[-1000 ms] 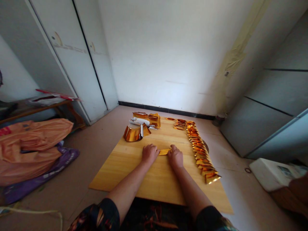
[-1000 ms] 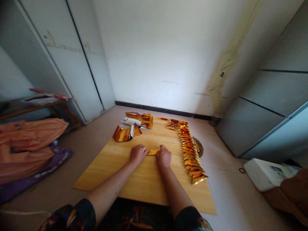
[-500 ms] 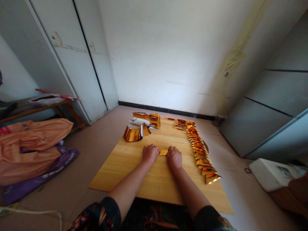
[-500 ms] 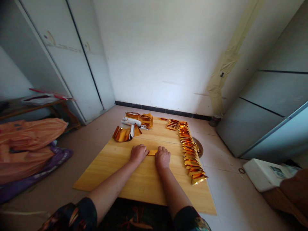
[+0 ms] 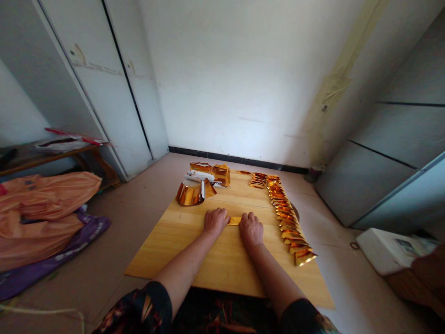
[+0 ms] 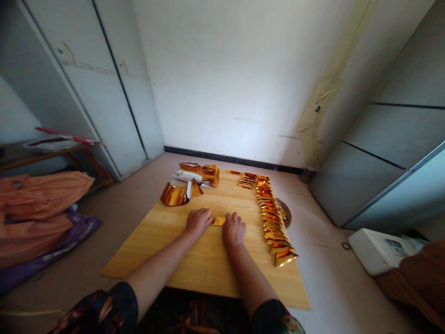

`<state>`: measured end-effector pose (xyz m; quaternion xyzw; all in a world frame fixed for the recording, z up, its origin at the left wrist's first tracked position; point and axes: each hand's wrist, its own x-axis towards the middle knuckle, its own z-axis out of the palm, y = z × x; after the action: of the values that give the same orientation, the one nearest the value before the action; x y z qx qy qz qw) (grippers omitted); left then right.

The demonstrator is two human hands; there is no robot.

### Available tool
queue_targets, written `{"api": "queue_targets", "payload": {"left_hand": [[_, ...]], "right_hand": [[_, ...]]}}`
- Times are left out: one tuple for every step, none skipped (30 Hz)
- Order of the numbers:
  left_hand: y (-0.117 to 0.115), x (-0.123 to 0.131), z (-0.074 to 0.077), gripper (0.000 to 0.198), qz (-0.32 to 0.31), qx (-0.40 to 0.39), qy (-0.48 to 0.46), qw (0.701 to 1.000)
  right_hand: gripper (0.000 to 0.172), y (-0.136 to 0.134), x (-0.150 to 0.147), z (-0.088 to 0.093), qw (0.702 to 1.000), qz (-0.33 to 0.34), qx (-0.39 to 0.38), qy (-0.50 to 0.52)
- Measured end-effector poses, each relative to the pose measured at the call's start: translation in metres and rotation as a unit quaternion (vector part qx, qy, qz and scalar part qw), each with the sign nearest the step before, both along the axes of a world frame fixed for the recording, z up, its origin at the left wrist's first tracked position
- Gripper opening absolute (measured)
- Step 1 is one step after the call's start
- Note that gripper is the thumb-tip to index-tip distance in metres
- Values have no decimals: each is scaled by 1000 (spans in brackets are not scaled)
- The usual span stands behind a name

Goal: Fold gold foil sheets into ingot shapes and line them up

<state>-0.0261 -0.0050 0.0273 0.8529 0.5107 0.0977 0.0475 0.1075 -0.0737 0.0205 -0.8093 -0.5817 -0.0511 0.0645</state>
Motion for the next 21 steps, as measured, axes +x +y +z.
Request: {"api": "queue_targets", "payload": {"left_hand": [[2,0,0,19,-10,0,0,1000],[4,0,1,18,-21,1,1,1000],[6,0,1,18,-33,3,2,999],[7,-1,1,18,-42,5,2,999],[8,-1,1,18,-50,8,2,999],[9,-2,0,17,-54,11,-2,998],[9,-3,0,16,-59,18,-7,998],[9,-4,-1,15,-67,26,-13,997],[9,-4,-2,14,-81,34,-20,996],[8,-5,-3,16,-102,39,-25,994],[8,-6,-4,18,-126,39,-29,991],[9,-7,-4,20,-150,33,-30,988],[9,-7,-4,22,-169,21,-29,985],[9,-7,-3,23,-181,7,-25,983],[9,-6,-2,23,-185,-4,-20,982],[9,-6,-1,24,-185,-13,-14,983],[8,-5,1,25,-183,-17,-8,983],[7,-4,3,26,-182,-17,-4,983],[5,-4,5,27,-180,-14,-2,984],[2,-4,6,27,-176,-8,-1,984],[-1,-3,7,27,-169,-2,-1,986]], "right_hand": [[17,0,1,0,1000,0,0,0],[17,0,1,0,1000,1,0,0],[18,0,2,0,1000,3,1,0],[17,0,2,-1,1000,4,2,1],[17,0,2,-1,1000,5,2,2],[17,-1,2,-1,1000,6,2,3],[16,-1,2,-1,1000,6,1,4],[16,-1,2,-1,1000,6,0,5],[17,-1,1,-1,1000,6,1,5],[17,-1,1,-1,1000,4,2,6],[17,-1,0,0,1000,2,3,8],[18,0,0,0,1000,-2,3,11],[18,0,-1,1,1000,-6,2,15],[18,1,0,1,1000,-11,-1,20],[18,1,0,2,1000,-16,-3,27],[18,2,1,2,999,-21,-6,35],[18,2,3,3,999,-24,-6,44],[18,2,5,3,998,-25,-3,54],[17,2,6,4,998,-22,3,64],[16,2,8,4,997,-15,11,71],[14,2,9,3,997,-2,19,76]]}}
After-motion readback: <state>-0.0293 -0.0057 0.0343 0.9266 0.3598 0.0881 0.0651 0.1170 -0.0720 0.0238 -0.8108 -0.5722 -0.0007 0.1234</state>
